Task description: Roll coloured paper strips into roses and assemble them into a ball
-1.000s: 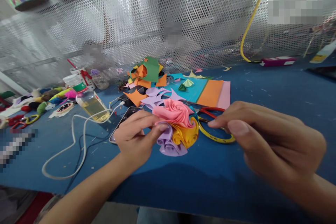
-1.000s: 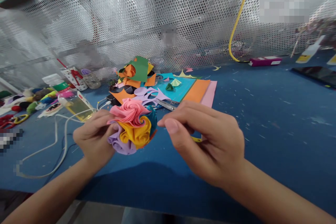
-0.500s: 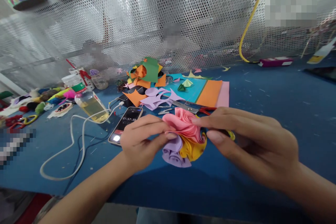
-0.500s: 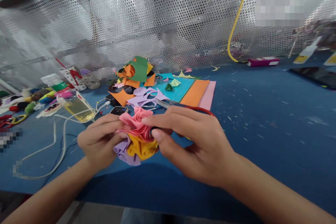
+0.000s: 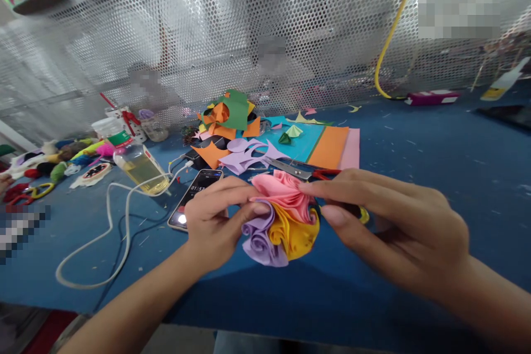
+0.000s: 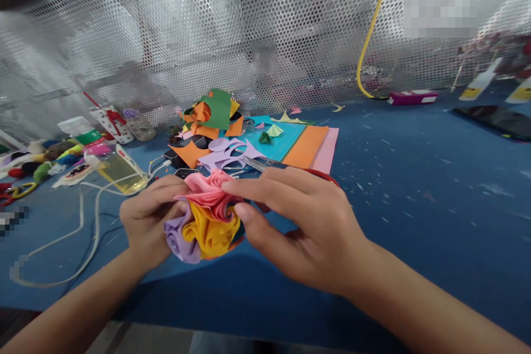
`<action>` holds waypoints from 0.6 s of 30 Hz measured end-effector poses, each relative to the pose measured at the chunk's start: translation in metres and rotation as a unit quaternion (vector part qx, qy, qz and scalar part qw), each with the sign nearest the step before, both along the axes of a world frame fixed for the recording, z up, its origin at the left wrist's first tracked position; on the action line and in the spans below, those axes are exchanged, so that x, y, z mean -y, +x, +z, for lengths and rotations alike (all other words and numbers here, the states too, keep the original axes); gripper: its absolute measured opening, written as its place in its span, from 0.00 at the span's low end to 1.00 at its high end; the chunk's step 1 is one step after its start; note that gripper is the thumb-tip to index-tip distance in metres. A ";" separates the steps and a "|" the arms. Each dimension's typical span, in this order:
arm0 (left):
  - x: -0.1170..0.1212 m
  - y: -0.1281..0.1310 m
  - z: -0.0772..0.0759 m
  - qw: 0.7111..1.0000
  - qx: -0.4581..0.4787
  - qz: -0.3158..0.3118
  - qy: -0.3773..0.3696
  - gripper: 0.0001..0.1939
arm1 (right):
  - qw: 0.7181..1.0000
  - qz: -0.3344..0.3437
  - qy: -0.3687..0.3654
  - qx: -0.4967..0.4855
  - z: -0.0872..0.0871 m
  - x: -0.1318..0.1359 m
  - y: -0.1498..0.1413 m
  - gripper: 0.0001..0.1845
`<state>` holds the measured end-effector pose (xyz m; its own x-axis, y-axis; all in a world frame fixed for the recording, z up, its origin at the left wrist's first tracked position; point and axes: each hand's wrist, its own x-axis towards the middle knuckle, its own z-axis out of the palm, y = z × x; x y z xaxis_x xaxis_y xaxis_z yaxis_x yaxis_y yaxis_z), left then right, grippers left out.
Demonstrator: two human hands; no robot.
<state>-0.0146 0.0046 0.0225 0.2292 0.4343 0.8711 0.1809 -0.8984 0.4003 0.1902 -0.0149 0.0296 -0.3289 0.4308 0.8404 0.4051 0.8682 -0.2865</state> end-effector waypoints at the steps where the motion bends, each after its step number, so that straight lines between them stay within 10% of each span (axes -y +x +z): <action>1: 0.000 0.000 0.000 1.000 0.005 0.000 -0.009 0.04 | 1.000 -0.002 -0.001 0.000 0.000 0.000 0.000 0.12; 18: -0.001 0.001 -0.003 0.982 -0.051 0.080 0.164 0.04 | 0.999 -0.020 -0.003 0.025 -0.005 -0.004 -0.002 0.10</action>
